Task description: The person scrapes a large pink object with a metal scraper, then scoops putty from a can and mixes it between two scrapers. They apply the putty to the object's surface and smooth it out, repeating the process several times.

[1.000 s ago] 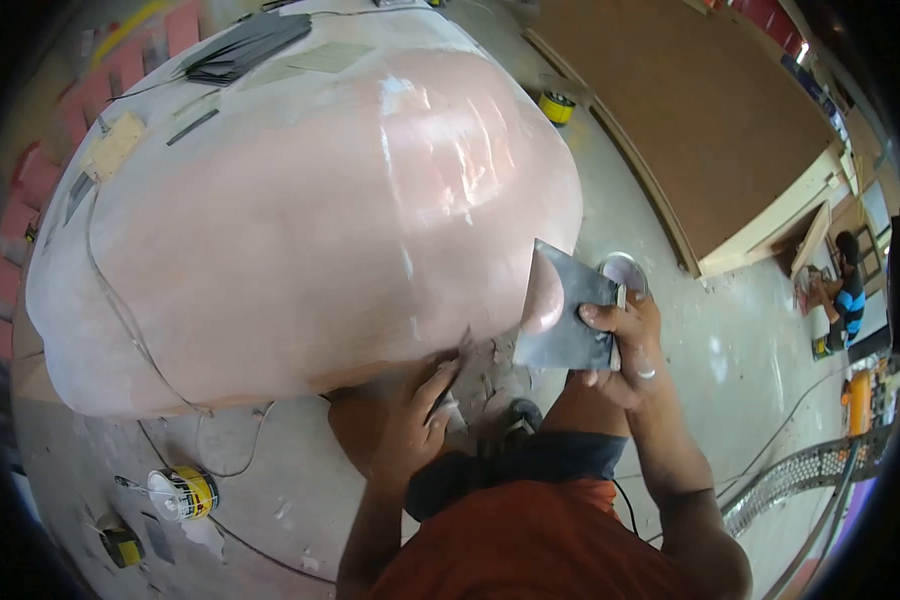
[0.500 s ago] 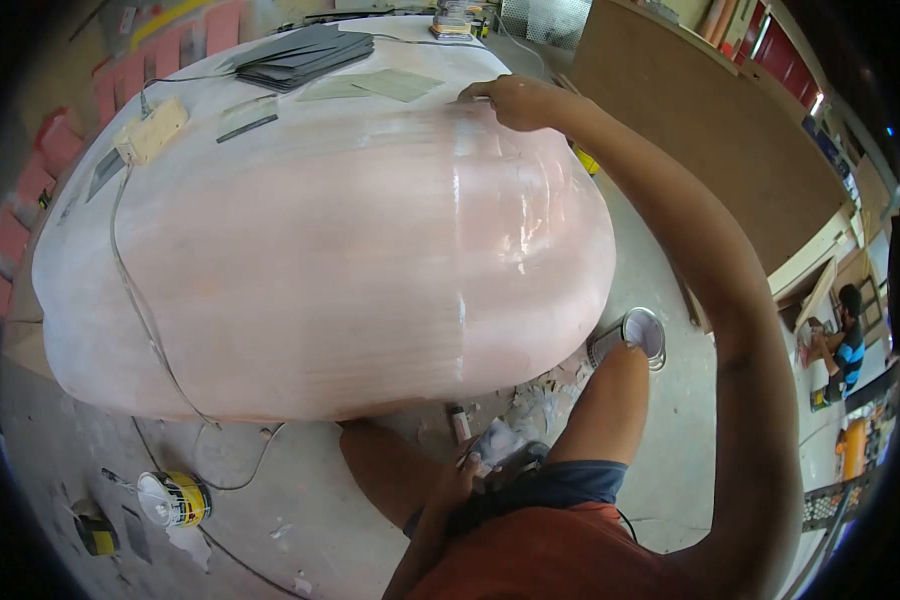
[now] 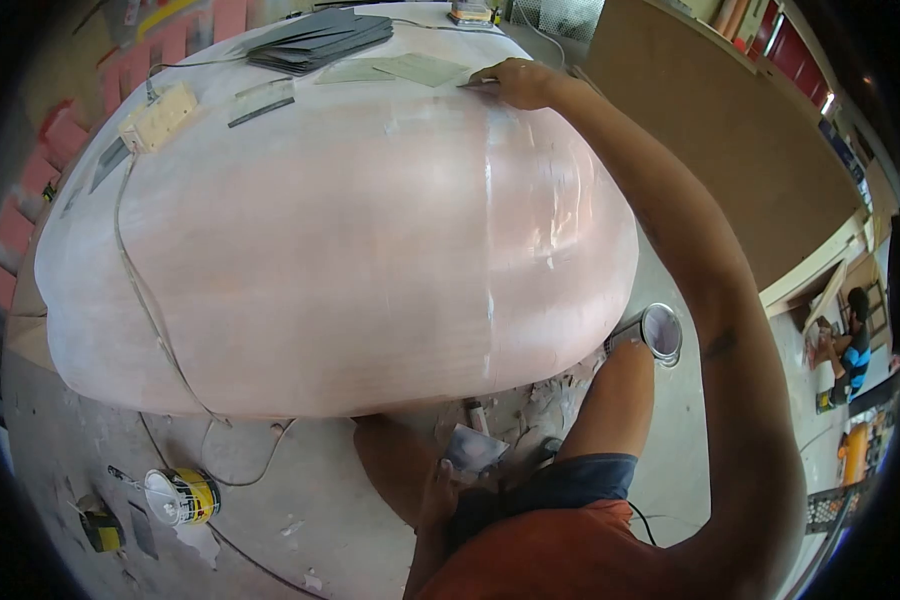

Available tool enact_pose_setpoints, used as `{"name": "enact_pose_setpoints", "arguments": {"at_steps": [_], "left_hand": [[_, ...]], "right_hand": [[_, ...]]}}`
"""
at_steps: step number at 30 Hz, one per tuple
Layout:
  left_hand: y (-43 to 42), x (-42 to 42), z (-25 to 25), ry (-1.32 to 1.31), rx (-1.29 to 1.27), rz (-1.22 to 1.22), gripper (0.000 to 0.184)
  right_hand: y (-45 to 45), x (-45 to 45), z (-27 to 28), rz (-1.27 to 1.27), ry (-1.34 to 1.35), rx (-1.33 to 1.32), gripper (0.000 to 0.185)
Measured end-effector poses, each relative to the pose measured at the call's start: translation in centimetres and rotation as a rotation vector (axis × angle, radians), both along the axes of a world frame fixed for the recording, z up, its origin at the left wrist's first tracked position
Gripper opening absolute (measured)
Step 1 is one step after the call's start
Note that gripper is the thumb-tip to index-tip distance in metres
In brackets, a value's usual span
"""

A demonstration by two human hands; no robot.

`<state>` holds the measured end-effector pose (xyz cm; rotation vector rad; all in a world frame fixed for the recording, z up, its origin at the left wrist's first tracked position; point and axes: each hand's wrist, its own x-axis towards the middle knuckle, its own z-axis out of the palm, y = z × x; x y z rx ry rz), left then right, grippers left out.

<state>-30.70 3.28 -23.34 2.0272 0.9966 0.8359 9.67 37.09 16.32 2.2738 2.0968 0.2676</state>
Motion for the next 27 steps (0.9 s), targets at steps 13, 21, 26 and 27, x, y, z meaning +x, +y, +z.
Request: {"name": "enact_pose_setpoints", "arguments": {"at_steps": [13, 21, 26, 27], "left_hand": [[0.6, 0.8, -0.1, -0.041, -0.163, -0.047, 0.021], [0.9, 1.1, 1.9, -0.135, -0.285, -0.055, 0.036], [1.7, 4.2, 10.3, -0.722, -0.664, -0.02, 0.034], [2.5, 5.6, 12.9, -1.334, -1.234, 0.032, 0.032]], "right_hand": [[-10.2, -5.7, -9.7, -0.116, -0.076, 0.561, 0.05], [-13.7, -7.5, -14.1, -0.073, -0.073, 0.711, 0.057], [-19.2, -9.2, -12.1, -0.105, 0.146, 0.423, 0.061], [-21.1, -9.7, -10.7, -0.124, 0.341, 0.168, 0.063]]}}
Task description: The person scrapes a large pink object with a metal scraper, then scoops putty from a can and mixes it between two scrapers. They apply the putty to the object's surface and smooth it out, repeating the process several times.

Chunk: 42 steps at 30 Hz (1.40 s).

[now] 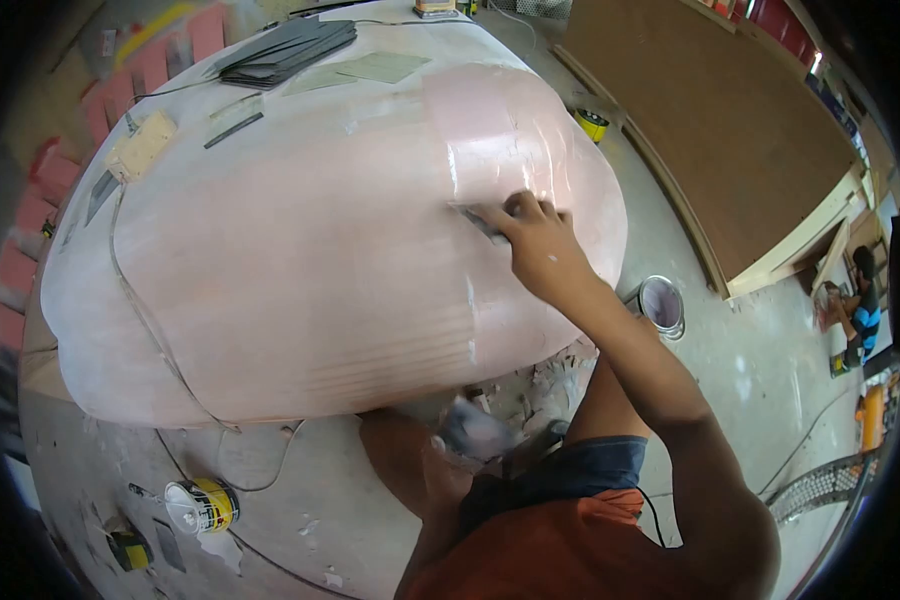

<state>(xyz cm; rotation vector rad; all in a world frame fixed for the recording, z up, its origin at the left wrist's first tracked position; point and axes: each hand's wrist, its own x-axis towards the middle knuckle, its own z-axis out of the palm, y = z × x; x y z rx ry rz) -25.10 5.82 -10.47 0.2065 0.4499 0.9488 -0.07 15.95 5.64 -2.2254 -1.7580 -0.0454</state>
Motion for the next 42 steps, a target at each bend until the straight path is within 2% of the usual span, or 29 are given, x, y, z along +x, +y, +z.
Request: {"name": "enact_pose_setpoints", "arguments": {"at_steps": [2, 4, 5, 6, 7, 9, 10, 11, 12, 13, 14, 15, 17, 18, 19, 20, 21, 23, 24, 25, 27, 28, 30, 31, 33, 37, 39, 40, 42], "left_hand": [[1.7, 0.9, 1.2, 0.004, 0.111, -0.036, 0.033], [3.3, 2.1, 2.5, 0.003, 0.218, -0.065, 0.038], [3.9, 2.7, 3.7, -0.226, 0.105, -0.089, 0.044], [4.2, 3.1, 4.8, -0.452, -0.008, -0.115, 0.05], [4.2, 3.4, 5.6, -0.457, -0.002, -0.107, 0.05], [3.6, 3.9, 7.6, 0.175, 0.226, 0.004, 0.058], [3.4, 4.5, 11.1, 0.307, 0.259, 0.1, 0.059], [3.2, 3.8, 12.7, 0.311, 0.258, 0.099, 0.059], [3.5, 2.6, 13.9, 0.185, 0.261, -0.015, 0.055], [3.9, 1.8, 14.3, 0.056, 0.266, -0.127, 0.052], [3.7, 1.2, 13.7, 0.014, 0.29, -0.123, 0.054], [3.7, 1.0, 13.4, 0.013, 0.29, -0.116, 0.054], [3.3, 1.0, 12.6, 0.183, 0.319, -0.025, 0.055], [3.1, 1.4, 11.0, 0.182, 0.32, -0.023, 0.055], [2.8, 2.0, 8.5, 0.322, 0.402, 0.075, 0.05], [2.6, 2.4, 7.1, 0.462, 0.483, 0.176, 0.046], [2.3, 2.1, 7.5, 0.463, 0.484, 0.179, 0.046], [1.5, 1.3, 9.0, 0.424, 0.465, 0.015, 0.04], [1.5, 1.1, 8.9, 0.219, 0.092, -0.082, 0.041], [1.5, 0.6, 8.3, 0.22, 0.092, -0.081, 0.041], [1.2, -0.9, 5.4, 1.024, 1.057, 0.104, 0.042], [1.0, -1.9, 2.8, 1.025, 1.05, 0.098, 0.042], [0.6, -3.6, -1.8, 1.403, 1.373, 0.488, 0.042], [0.8, -3.4, -0.1, 1.405, 1.367, 0.484, 0.042], [1.0, -3.0, 3.0, 0.713, 0.404, 0.069, 0.042], [1.1, -3.2, 0.1, 0.666, 0.23, 0.088, 0.044], [1.3, -4.0, -3.4, 1.318, 1.294, 0.292, 0.045], [1.3, -3.5, -3.8, 1.315, 1.3, 0.286, 0.045], [1.1, -2.2, -4.2, 0.714, 0.441, -0.026, 0.046]], "right_hand": [[-3.5, -1.4, 1.3, 0.267, 0.39, 0.276, 0.068], [-7.4, -3.4, 2.5, 0.49, 0.548, 0.371, 0.073], [-9.4, -4.1, 3.5, 0.608, 0.57, 0.273, 0.069], [-10.4, -4.8, 3.2, 0.874, 0.643, 0.347, 0.063], [-11.4, -5.2, 2.3, 0.927, 0.815, 0.238, 0.058], [-11.5, -7.1, 0.5, 0.863, 0.812, 0.476, 0.065], [-11.1, -6.4, -0.3, 0.862, 0.817, 0.478, 0.065], [-10.5, -5.1, -0.9, 0.725, 0.723, 0.349, 0.069], [-9.8, -3.7, -0.8, 0.591, 0.623, 0.224, 0.073], [-8.7, -2.2, 1.2, 0.603, 0.231, 0.182, 0.077], [-6.9, -0.5, 2.3, 0.639, 0.097, 0.167, 0.073], [-4.2, 1.2, 2.6, 0.672, 0.111, 0.295, 0.073], [1.0, 3.5, 6.2, 0.517, -0.088, 0.344, 0.075], [4.3, 4.5, 8.1, 0.44, -0.187, 0.348, 0.073], [8.1, 6.3, 9.2, 0.4, -0.257, 0.347, 0.066], [11.3, 7.2, 10.6, 0.27, -0.239, 0.14, 0.059], [14.4, 8.0, 11.0, 0.184, -0.289, 0.085, 0.062], [19.2, 9.7, 10.8, 0.101, -0.335, 0.031, 0.066], [21.1, 10.5, 10.5, 0.045, -0.302, -0.077, 0.059], [22.0, 10.6, 10.5, -0.012, -0.27, -0.185, 0.055], [22.8, 11.1, 9.8, 0.004, -0.24, -0.191, 0.055], [23.0, 11.2, 9.3, 0.019, -0.211, -0.197, 0.055], [21.4, 10.1, 8.9, 0.004, -0.204, -0.167, 0.054], [20.4, 9.5, 8.5, -0.009, -0.199, -0.128, 0.054], [18.4, 8.4, 7.8, -0.008, -0.245, -0.096, 0.052], [14.6, 5.8, 6.1, -0.048, -0.344, 0.063, 0.054], [12.7, 4.8, 5.2, -0.049, -0.3, 0.076, 0.054], [12.0, 4.6, 4.5, -0.038, -0.305, 0.135, 0.05], [10.7, 3.9, 2.9, -0.017, -0.334, 0.254, 0.046]]}}
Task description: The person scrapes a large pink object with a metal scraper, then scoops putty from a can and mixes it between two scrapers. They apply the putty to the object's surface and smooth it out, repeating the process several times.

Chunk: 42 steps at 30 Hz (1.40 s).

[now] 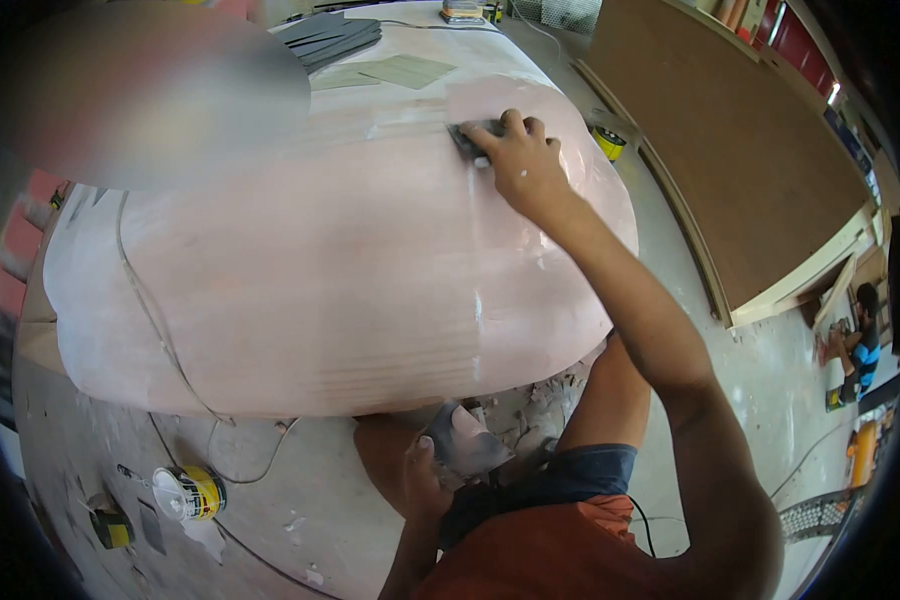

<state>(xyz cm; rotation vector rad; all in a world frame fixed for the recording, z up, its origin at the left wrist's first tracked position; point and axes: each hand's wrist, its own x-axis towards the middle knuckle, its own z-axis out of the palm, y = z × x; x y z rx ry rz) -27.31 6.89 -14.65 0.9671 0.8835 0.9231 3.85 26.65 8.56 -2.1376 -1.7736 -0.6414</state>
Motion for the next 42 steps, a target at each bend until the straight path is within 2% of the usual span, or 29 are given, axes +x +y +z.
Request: {"name": "enact_pose_setpoints", "arguments": {"at_steps": [1, 3, 6, 10, 12, 13, 14, 15, 16, 17, 18, 19, 21, 22, 24, 25, 27, 28, 29, 31, 32, 33, 35, 36, 37, 39, 40, 41, 42], "left_hand": [[0.0, -0.1, 0.0, 0.002, 0.001, -0.006, 0.046], [-0.2, -0.3, 0.1, 0.529, 0.968, 0.082, 0.05], [-0.2, 0.2, 1.2, 0.484, 0.879, 0.016, 0.053], [0.2, 0.4, 2.1, 0.489, 0.96, 0.016, 0.051], [0.3, 0.7, 0.0, 0.249, 0.375, -0.071, 0.044], [0.3, 1.3, 0.7, 0.249, 0.382, -0.067, 0.044], [0.7, 2.6, 1.9, 0.041, 0.167, 0.059, 0.046], [1.5, 3.6, 3.2, -0.17, -0.046, 0.18, 0.049], [2.4, 4.2, 6.0, -0.179, -0.033, 0.186, 0.049], [2.6, 4.5, 9.9, -0.642, -0.23, -0.016, 0.046], [2.5, 4.8, 12.4, -1.1, -0.425, -0.232, 0.05], [2.1, 5.9, 13.2, -1.106, -0.415, -0.23, 0.05], [0.8, 8.2, 14.6, 0.035, 0.777, 0.281, 0.044], [0.7, 8.4, 16.3, 0.041, 0.779, 0.286, 0.044], [0.5, 8.3, 19.6, -0.523, -0.272, 0.007, 0.045], [0.3, 7.9, 19.3, -0.516, -0.275, 0.01, 0.045], [0.8, 7.2, 17.2, -0.436, -0.107, -0.098, 0.049], [1.1, 6.9, 16.1, -0.241, 0.077, -0.122, 0.051], [1.0, 7.0, 15.5, -0.24, 0.08, -0.12, 0.051], [0.9, 7.8, 16.2, -0.399, 0.14, 0.0, 0.051], [1.4, 8.1, 15.4, -0.31, 0.379, 0.035, 0.045], [1.4, 8.1, 16.0, -0.31, 0.382, 0.037, 0.045], [1.4, 8.4, 17.7, 0.17, 0.871, -0.139, 0.042], [1.8, 9.1, 18.2, -0.002, 0.952, -0.237, 0.044], [2.3, 9.7, 18.5, 0.003, 0.952, -0.239, 0.044], [2.9, 10.5, 18.9, -0.013, 1.23, -0.268, 0.058], [2.9, 10.2, 19.1, 0.068, 1.182, -0.29, 0.071], [2.9, 9.8, 18.8, 0.063, 1.179, -0.291, 0.071], [2.8, 9.3, 18.5, 0.193, 1.157, -0.304, 0.067]], "right_hand": [[-0.5, -0.2, -0.9, -0.006, 0.002, 0.001, 0.046], [-1.6, -0.8, -2.6, 0.013, -0.061, 0.146, 0.048], [-2.8, -1.7, -4.2, -0.007, -0.074, 0.17, 0.051], [-5.1, -2.6, -5.1, 0.006, -0.053, 0.155, 0.054], [-7.6, -3.3, -4.0, 0.032, -0.03, 0.125, 0.054], [-9.7, -3.7, -2.8, 0.06, 0.165, -0.166, 0.056], [-11.7, -4.1, -1.9, 0.09, 0.357, -0.456, 0.057], [-13.6, -4.6, -1.9, 0.233, 0.413, -0.258, 0.06], [-15.3, -5.2, -1.7, 0.379, 0.457, -0.059, 0.062], [-17.3, -6.1, -0.4, 0.518, 0.734, -0.008, 0.069], [-19.2, -6.8, -0.2, 0.675, 0.882, 0.026, 0.076], [-20.6, -7.5, -0.7, 0.685, 0.875, 0.026, 0.076], [-23.0, -8.8, -1.7, 1.184, 1.028, 0.29, 0.08], [-23.3, -8.9, -2.6, 1.191, 1.033, 0.291, 0.08], [-23.4, -8.8, -5.0, 0.94, 1.07, 0.285, 0.082], [-23.6, -7.8, -5.0, 0.938, 1.079, 0.285, 0.082], [-23.6, -4.2, -4.1, 0.553, 0.645, -0.287, 0.083], [-23.8, -3.0, -4.4, 0.511, 0.597, -0.283, 0.073], [-24.1, -3.1, -4.5, 0.514, 0.596, -0.28, 0.073], [-25.0, -3.7, -4.5, 0.355, 1.7, 0.33, 0.052], [-25.4, -4.0, -4.6, 0.381, 2.06, 0.518, 0.033], [-25.9, -3.9, -4.6, 0.385, 2.06, 0.517, 0.033], [-26.8, -3.8, -4.2, 0.457, 2.736, 0.235, 0.026], [-26.6, -4.5, -3.3, 0.429, 2.769, 0.167, 0.024], [-26.2, -4.8, -3.5, 0.273, 2.917, 0.043, 0.024], [-26.6, -4.3, -5.7, 0.345, 2.934, 0.119, 0.026], [-27.0, -3.4, -5.9, 0.338, 2.931, 0.126, 0.026], [-27.4, -2.7, -5.6, 0.48, 2.757, 0.116, 0.025], [-27.6, -2.1, -5.4, 0.608, 2.579, 0.1, 0.026]]}}
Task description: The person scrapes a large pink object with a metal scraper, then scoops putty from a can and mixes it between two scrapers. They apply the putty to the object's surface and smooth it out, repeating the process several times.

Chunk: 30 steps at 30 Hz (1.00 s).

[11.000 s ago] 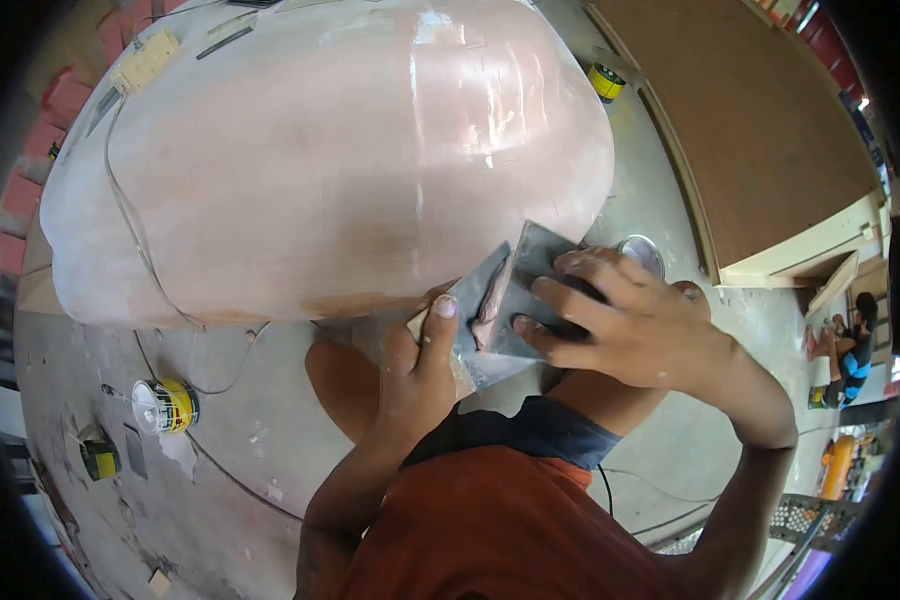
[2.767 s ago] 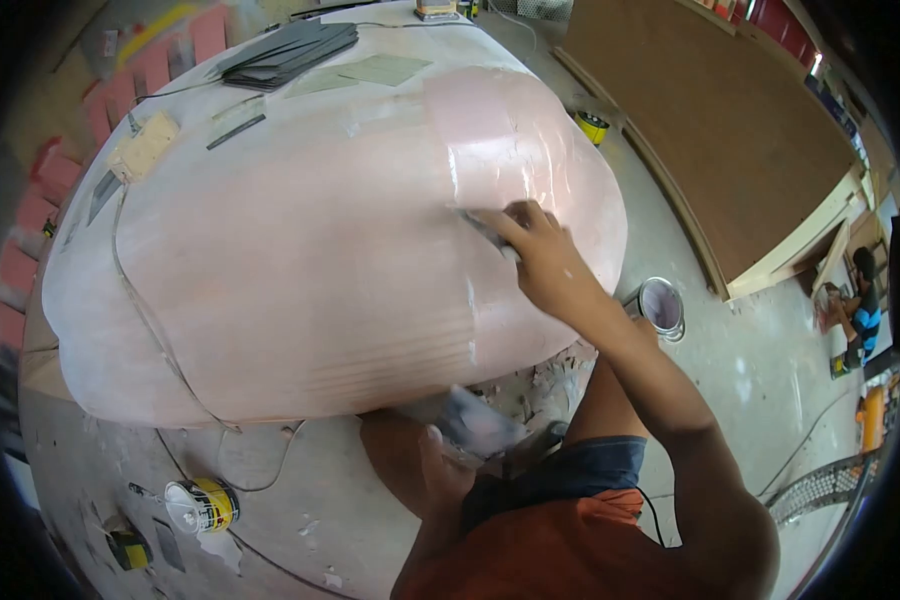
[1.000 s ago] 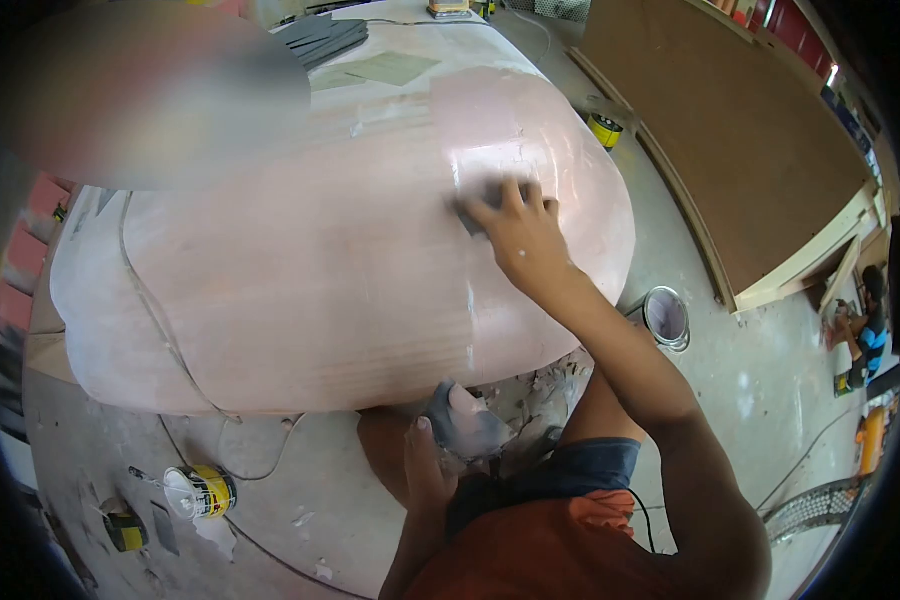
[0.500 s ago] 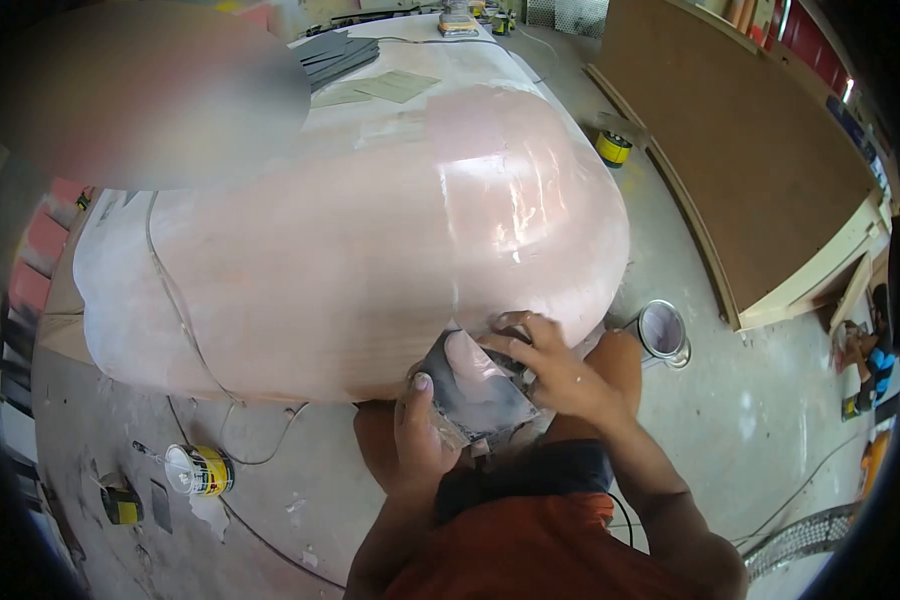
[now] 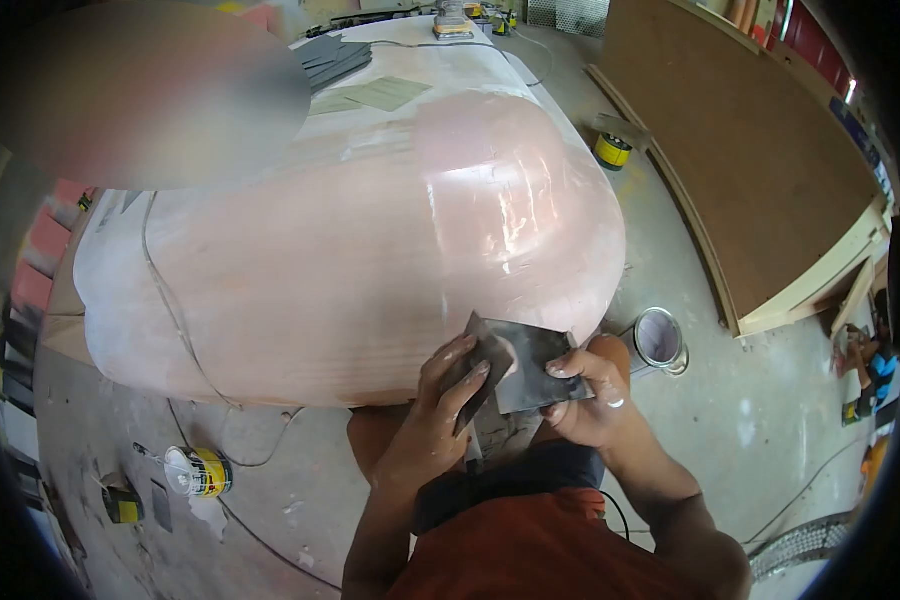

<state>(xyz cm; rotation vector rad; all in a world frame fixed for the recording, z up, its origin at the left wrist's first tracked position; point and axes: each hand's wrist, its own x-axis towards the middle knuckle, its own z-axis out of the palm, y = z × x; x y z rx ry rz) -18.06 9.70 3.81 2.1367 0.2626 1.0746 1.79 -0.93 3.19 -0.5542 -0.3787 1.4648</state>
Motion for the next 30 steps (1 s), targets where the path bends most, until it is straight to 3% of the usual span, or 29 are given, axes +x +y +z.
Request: {"name": "enact_pose_setpoints", "arguments": {"at_steps": [3, 5, 7, 9, 11, 13, 18, 22, 24, 28, 30], "left_hand": [[-0.1, -2.5, -2.5, 0.244, -0.056, -0.003, 0.06], [-0.7, -3.5, -4.0, 0.373, -0.104, -0.068, 0.057], [-1.9, -4.5, -5.1, 0.107, -0.347, -0.118, 0.054], [-3.1, -4.7, -5.5, 0.1, -0.435, -0.081, 0.056], [-4.0, -4.6, -6.2, 0.089, -0.521, -0.041, 0.059], [-4.6, -4.3, -7.5, 0.071, -0.451, -0.03, 0.06], [-5.7, -4.9, -9.3, 0.045, -0.528, 0.005, 0.062], [-5.6, -6.2, -10.0, 0.052, -0.59, 0.026, 0.057], [-5.3, -7.0, -10.3, 0.037, -0.618, 0.017, 0.055], [-5.1, -7.3, -10.8, -0.014, -0.642, 0.009, 0.05], [-5.0, -7.1, -11.2, -0.003, -0.621, 0.007, 0.05]], "right_hand": [[2.6, 3.7, 3.4, 0.118, 0.055, -0.217, 0.028], [4.9, 4.6, 8.2, -0.031, -0.504, -0.16, 0.03], [9.1, 6.1, 12.2, -0.132, -1.278, -0.177, 0.044], [15.7, 10.3, 12.4, -0.297, -1.993, 0.447, 0.039], [21.6, 12.0, 14.4, -0.111, -2.213, 0.375, 0.042], [26.0, 11.6, 16.0, 0.034, -2.457, 0.111, 0.043], [33.9, 12.2, 15.8, 0.114, -2.587, -0.024, 0.04], [37.5, 14.2, 14.1, 0.03, -2.62, 0.051, 0.04], [38.0, 14.8, 13.7, 0.041, -2.671, 0.159, 0.038], [36.9, 14.6, 13.3, 0.029, -2.624, 0.086, 0.038], [34.2, 13.3, 13.0, -0.012, -2.668, 0.034, 0.046]]}}
